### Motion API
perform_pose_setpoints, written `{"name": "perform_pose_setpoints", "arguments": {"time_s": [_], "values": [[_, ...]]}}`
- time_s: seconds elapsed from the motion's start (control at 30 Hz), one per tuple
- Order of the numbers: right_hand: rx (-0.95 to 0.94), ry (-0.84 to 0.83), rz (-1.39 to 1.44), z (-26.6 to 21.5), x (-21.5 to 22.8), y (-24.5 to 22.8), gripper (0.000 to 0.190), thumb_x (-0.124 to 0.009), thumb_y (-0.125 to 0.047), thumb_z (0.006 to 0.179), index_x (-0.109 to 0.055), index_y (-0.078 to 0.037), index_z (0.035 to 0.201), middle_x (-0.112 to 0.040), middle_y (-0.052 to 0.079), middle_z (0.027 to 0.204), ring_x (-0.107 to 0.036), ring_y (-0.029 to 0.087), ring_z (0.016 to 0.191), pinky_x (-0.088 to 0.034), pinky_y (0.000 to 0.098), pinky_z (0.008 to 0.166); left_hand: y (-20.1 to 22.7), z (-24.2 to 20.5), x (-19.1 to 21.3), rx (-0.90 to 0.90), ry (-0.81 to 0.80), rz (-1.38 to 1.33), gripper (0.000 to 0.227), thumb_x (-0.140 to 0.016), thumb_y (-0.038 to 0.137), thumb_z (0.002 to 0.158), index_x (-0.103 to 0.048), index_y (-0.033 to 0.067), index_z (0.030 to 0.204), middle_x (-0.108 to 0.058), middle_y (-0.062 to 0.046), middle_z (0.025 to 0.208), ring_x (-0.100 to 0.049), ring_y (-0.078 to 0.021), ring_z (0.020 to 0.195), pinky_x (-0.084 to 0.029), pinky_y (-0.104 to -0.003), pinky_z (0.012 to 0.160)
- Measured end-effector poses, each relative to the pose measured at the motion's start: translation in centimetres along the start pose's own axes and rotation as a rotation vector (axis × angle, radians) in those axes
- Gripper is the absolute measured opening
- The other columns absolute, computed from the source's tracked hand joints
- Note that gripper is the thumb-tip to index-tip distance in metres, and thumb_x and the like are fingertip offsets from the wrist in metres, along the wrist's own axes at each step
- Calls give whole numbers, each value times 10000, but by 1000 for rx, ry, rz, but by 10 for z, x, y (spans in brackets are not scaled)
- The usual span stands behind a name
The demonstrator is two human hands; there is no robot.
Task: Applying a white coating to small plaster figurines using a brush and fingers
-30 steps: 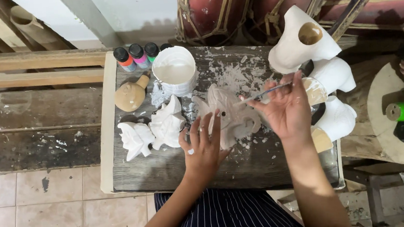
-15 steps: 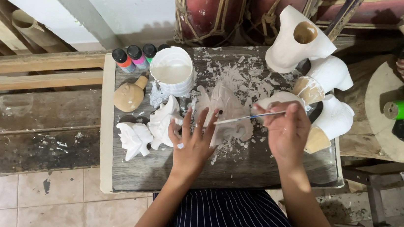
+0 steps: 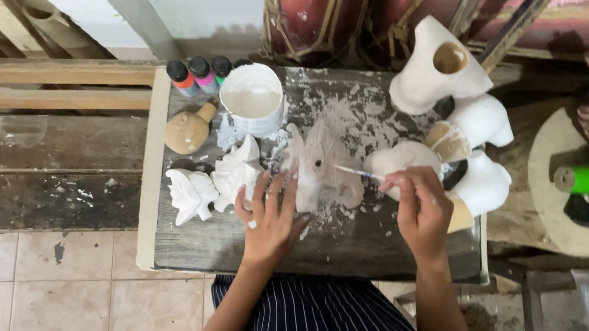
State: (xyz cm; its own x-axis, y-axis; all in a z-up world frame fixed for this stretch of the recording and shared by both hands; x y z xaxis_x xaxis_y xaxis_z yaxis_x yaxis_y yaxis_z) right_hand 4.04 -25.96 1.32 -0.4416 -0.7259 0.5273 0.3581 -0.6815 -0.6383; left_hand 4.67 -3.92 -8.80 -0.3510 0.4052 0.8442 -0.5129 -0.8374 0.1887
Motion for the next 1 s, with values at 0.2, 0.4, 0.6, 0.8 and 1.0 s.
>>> {"name": "perform_pose_setpoints", "arguments": {"time_s": [0.2, 0.4, 0.6, 0.8, 1.0], "values": [[163, -112, -90, 12, -7, -3, 158, -612, -70, 1030, -754, -72, 961, -682, -51, 757, -626, 175, 770, -538, 328, 882, 3, 6, 8, 60, 12, 36, 991, -915, 527, 545, -597, 111, 1386, -553, -133, 1362, -494, -351, 1292, -286, -656, 1080], [138, -334, -88, 32, -22, -12, 141, -568, -57, 1015, -708, -48, 1034, -725, -23, 860, -599, 207, 849, -493, 367, 858, -3, 13, -3, 60, -150, 72, 1105, -911, 698, 633, -499, 170, 1511, -518, -62, 1441, -479, -315, 1376, -278, -618, 1135], [122, -427, -63, 48, -28, -14, 115, -588, -99, 1003, -703, -92, 1001, -682, -40, 849, -619, 181, 834, -466, 367, 846, -5, 18, -5, 56, -183, 66, 1121, -901, 731, 637, -479, 179, 1516, -504, -68, 1455, -495, -309, 1349, -311, -625, 1113], [145, -447, -76, 46, -25, -18, 106, -600, -115, 997, -702, -98, 974, -669, -31, 814, -619, 193, 811, -464, 375, 798, -5, 21, 8, 36, -15, 265, 907, -617, 890, 831, -595, 192, 1410, -588, -64, 1368, -536, -285, 1297, -289, -569, 1113], [129, -375, -105, 31, -12, -1, 84, -646, -83, 975, -726, -85, 947, -687, -42, 791, -630, 173, 815, -493, 372, 805, -7, 21, 7, 45, -69, 448, 1176, -680, 1019, 631, -532, 222, 1484, -517, -39, 1465, -489, -246, 1341, -314, -514, 1090]]}}
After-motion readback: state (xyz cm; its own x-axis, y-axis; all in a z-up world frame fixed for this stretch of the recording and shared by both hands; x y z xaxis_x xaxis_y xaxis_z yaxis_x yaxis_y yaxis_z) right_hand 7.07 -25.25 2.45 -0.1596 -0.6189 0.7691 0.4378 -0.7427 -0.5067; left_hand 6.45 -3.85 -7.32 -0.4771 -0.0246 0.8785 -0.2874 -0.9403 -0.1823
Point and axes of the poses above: each hand's wrist, its own z-axis towards the middle knuckle, its own x-axis out of the back of the hand, y = z × x, the point moved 9 cm from there along z, towards the middle knuckle
